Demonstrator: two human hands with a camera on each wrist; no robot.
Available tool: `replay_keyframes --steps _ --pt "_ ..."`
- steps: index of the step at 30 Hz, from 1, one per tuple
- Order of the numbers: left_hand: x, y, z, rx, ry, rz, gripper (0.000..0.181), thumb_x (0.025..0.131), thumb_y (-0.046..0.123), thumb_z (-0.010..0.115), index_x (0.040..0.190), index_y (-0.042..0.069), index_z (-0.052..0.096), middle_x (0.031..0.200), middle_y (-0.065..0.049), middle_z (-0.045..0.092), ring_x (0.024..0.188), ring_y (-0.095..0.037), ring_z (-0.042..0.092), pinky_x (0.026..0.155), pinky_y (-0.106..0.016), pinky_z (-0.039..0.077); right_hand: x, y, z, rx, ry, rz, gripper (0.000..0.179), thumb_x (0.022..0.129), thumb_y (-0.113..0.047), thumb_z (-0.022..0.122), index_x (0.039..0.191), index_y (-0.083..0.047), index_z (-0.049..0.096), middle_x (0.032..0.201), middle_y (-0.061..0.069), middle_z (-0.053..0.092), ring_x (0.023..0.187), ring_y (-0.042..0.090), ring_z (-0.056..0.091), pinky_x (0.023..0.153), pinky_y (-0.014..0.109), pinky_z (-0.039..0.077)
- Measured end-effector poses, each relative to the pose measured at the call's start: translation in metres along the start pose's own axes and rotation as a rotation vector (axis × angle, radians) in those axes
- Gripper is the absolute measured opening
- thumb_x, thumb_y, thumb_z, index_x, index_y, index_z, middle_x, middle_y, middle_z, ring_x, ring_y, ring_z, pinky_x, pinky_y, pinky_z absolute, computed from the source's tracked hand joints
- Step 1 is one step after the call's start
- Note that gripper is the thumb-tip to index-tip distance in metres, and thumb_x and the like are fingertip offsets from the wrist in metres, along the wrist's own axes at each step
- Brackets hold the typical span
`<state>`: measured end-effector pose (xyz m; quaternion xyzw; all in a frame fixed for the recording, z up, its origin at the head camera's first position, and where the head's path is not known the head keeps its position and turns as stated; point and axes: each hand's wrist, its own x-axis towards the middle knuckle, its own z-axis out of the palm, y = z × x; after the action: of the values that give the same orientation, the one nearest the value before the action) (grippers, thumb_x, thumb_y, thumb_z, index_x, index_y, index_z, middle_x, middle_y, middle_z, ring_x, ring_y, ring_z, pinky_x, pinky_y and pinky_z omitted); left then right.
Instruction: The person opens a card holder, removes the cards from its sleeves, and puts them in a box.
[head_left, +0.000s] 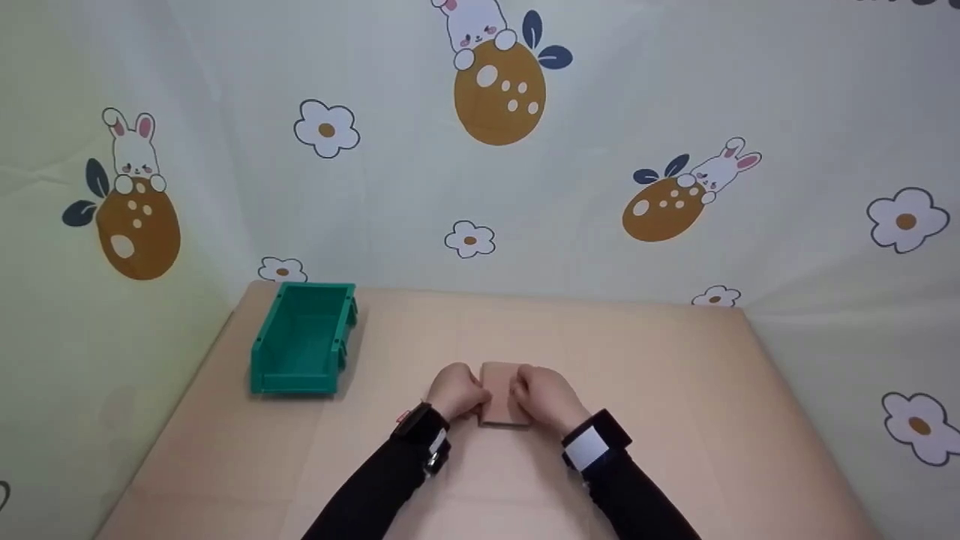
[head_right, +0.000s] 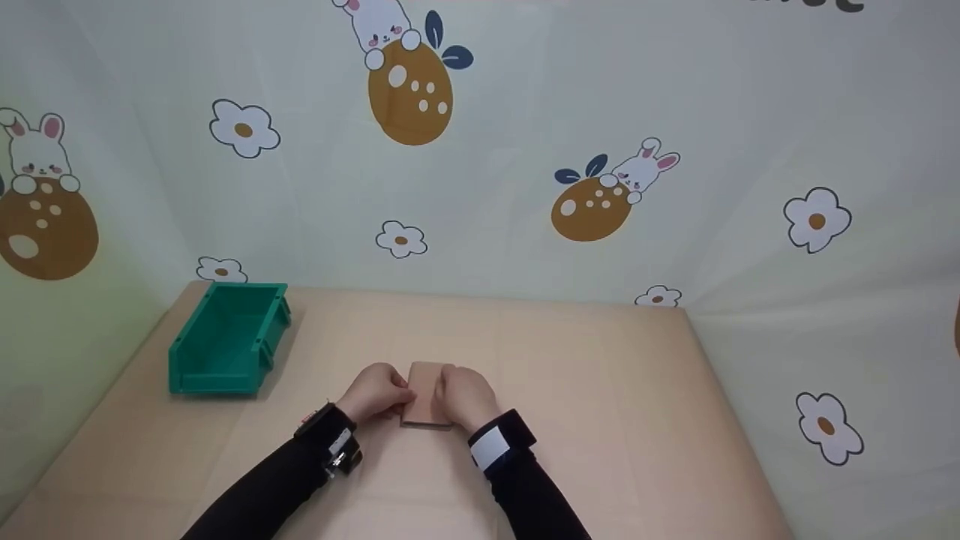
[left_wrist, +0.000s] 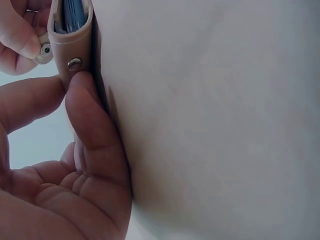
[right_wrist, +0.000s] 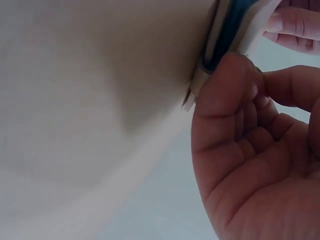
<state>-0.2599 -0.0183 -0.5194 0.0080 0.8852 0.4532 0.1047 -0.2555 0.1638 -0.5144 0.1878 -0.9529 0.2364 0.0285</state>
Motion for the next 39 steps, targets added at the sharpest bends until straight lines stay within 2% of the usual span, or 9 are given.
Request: replay_keyframes --steps 5,11,17,23,29,36,39 --pt "0.000 -0.001 0.000 -0.004 -0.001 0.003 0.033 0.073 0.004 0.068 0.051 0.016 0.046 0.050 0.004 0.054 0.042 -0.007 0.046 0.040 -0.020 0.036 -0.003 0.004 -0.006 0.022 0.019 0.053 0.014 0.095 -0.010 0.058 0.081 -0.008 0.058 0.070 0.000 0.054 0.063 0.016 0.049 0.061 0.035 0.045" --pt "-0.002 -0.001 -0.002 -0.026 -0.009 0.005 0.035 0.070 0.001 0.064 0.048 0.017 0.043 0.048 0.004 0.053 0.041 -0.007 0.044 0.039 -0.019 0.035 -0.006 0.011 -0.016 -0.035 0.060 0.139 0.016 0.093 -0.011 0.061 0.078 -0.009 0.054 0.068 0.001 0.051 0.061 0.016 0.047 0.060 0.035 0.044" --pt "-0.001 0.000 -0.001 -0.036 -0.013 -0.024 0.035 0.069 -0.001 0.062 0.048 0.017 0.041 0.047 0.006 0.049 0.041 -0.008 0.043 0.039 -0.019 0.034 -0.009 0.015 -0.021 -0.077 0.079 0.192 0.013 0.088 -0.011 0.062 0.080 -0.009 0.052 0.069 0.002 0.051 0.063 0.019 0.049 0.061 0.037 0.044" --pt "0.000 0.001 0.000 -0.017 -0.013 -0.046 0.035 0.071 0.001 0.064 0.050 0.017 0.040 0.049 0.006 0.050 0.043 -0.008 0.045 0.039 -0.019 0.035 -0.012 0.022 -0.021 -0.126 0.014 0.232 0.010 0.083 -0.009 0.059 0.078 -0.006 0.051 0.068 0.004 0.049 0.061 0.021 0.046 0.059 0.039 0.043" --pt "-0.002 0.001 0.000 -0.018 -0.009 -0.045 0.035 0.073 0.001 0.064 0.053 0.016 0.040 0.052 0.004 0.052 0.045 -0.009 0.047 0.041 -0.019 0.036 -0.013 0.029 -0.018 -0.144 -0.062 0.265 0.013 0.086 -0.010 0.058 0.076 -0.004 0.054 0.068 0.006 0.052 0.062 0.022 0.047 0.061 0.040 0.045" --pt "-0.002 0.001 0.000 -0.020 -0.004 -0.052 0.025 0.075 0.003 0.067 0.061 0.012 0.048 0.059 0.000 0.058 0.051 -0.011 0.053 0.043 -0.020 0.040 -0.013 0.030 -0.018 -0.144 -0.091 0.287 0.015 0.090 -0.011 0.061 0.077 -0.004 0.057 0.071 0.007 0.056 0.063 0.022 0.051 0.064 0.041 0.047" --pt "-0.003 0.001 0.000 -0.030 -0.012 -0.048 0.028 0.075 0.003 0.067 0.059 0.013 0.047 0.058 0.000 0.059 0.050 -0.011 0.054 0.043 -0.020 0.039 -0.013 0.030 -0.019 -0.129 -0.099 0.287 0.017 0.090 -0.012 0.061 0.076 -0.005 0.056 0.070 0.006 0.055 0.063 0.021 0.051 0.064 0.040 0.047"
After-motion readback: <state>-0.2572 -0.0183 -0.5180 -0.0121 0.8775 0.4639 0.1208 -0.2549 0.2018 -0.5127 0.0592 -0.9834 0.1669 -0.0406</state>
